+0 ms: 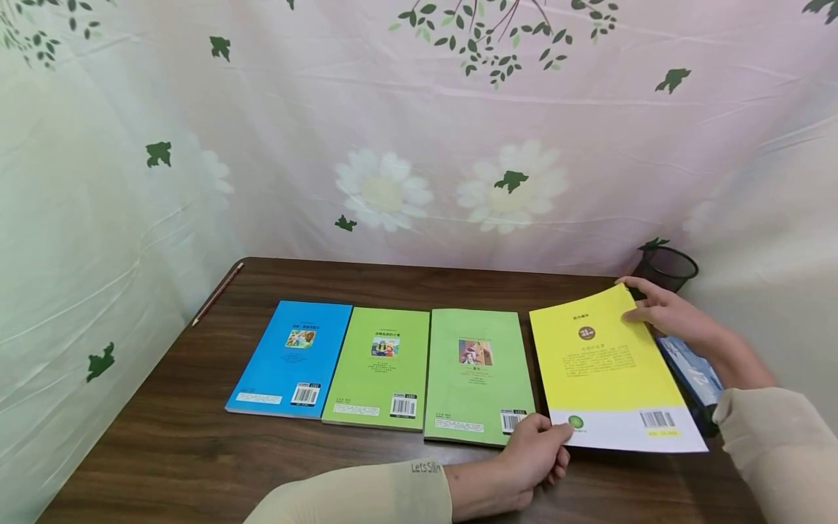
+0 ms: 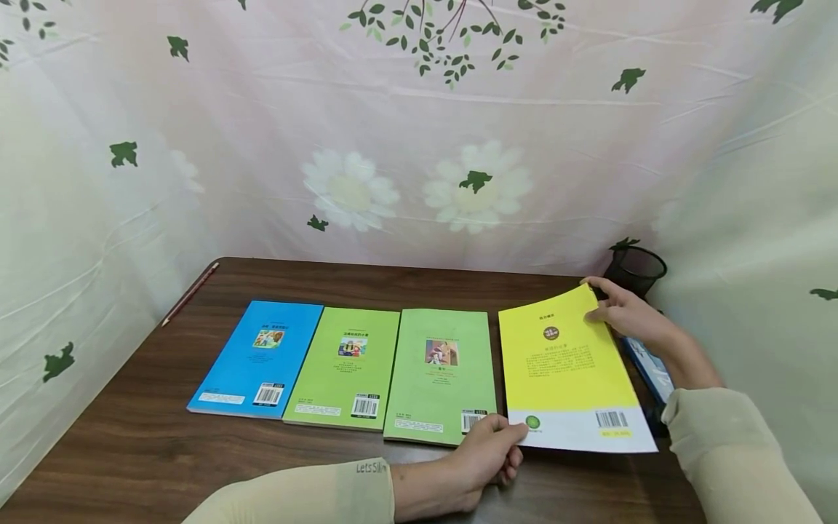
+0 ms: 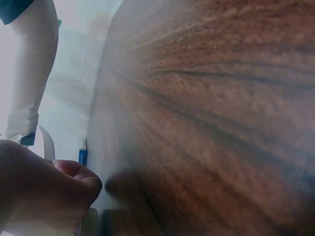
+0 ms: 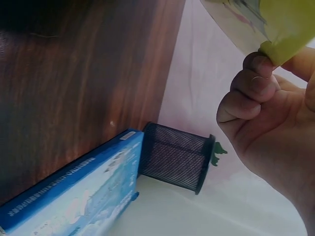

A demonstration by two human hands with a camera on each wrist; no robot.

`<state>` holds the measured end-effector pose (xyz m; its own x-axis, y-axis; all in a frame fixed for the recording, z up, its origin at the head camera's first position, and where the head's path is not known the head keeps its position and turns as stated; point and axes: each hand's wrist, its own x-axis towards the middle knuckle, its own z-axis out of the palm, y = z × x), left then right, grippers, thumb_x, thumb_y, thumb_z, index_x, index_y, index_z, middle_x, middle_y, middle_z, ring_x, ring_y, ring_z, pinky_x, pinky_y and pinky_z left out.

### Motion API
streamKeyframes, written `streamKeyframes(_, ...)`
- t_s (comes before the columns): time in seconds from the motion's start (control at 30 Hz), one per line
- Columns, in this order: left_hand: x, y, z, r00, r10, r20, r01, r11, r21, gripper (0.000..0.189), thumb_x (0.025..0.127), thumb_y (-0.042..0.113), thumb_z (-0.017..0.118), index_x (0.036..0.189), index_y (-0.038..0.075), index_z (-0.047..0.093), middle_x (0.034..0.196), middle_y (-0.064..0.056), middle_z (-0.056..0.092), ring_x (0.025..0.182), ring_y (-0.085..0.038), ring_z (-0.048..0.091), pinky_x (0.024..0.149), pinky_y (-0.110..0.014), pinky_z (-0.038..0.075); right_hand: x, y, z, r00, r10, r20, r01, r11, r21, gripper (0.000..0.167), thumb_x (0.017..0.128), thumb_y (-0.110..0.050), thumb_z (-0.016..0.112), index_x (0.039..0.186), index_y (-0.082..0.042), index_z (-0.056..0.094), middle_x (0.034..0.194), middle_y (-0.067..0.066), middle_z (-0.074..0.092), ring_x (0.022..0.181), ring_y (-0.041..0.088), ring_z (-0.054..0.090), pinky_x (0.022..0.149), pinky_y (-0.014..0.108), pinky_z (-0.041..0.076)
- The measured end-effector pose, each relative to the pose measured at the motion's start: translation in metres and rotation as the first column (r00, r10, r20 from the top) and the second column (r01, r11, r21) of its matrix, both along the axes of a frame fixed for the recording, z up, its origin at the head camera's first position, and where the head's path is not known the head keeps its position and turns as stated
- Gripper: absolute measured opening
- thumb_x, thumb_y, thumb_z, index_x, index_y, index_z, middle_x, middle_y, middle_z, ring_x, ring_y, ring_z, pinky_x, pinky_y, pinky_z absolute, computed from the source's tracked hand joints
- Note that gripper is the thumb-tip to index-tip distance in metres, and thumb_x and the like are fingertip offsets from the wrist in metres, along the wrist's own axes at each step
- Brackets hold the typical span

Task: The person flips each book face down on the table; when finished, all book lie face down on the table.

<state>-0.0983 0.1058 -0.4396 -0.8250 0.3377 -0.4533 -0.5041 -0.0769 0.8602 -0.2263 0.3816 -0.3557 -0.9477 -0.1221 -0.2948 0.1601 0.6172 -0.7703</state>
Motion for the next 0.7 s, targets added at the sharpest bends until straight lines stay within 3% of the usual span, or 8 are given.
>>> streamKeyframes(0.37,0.004,-0.001,-0.001,1.0,-0.009,0.006,0.009,1.0,-0.003,0.016,0.094,0.019,0.064,0.091,0.012,0.05,0.056,0.004,0.046,0.046,-0.007,0.038,0.042,-0.017,0.029,-0.004,0.007,-0.018,0.999,0.012,0.045,-0.014,0.999,0.036,0.081,0.101,-0.013,0.053,0.159,-0.005,-0.002,0.109,0.015,0.07,0.08,0.025,0.071,0.064,0.035,0.057)
streamKeyframes(0.7,0.006,-0.003,0.0,1.0,-0.026,0.016,0.026,1.0,-0.006,0.014,0.094,0.017,0.063,0.092,0.011,0.05,0.057,0.005,0.046,0.045,-0.006,0.038,0.042,-0.016,0.029,-0.001,0.016,-0.038,0.994,0.004,0.107,-0.015,0.995,0.101,0.085,0.102,-0.021,0.053,0.159,-0.004,-0.007,0.098,0.009,0.069,0.066,0.023,0.058,0.055,0.029,0.046)
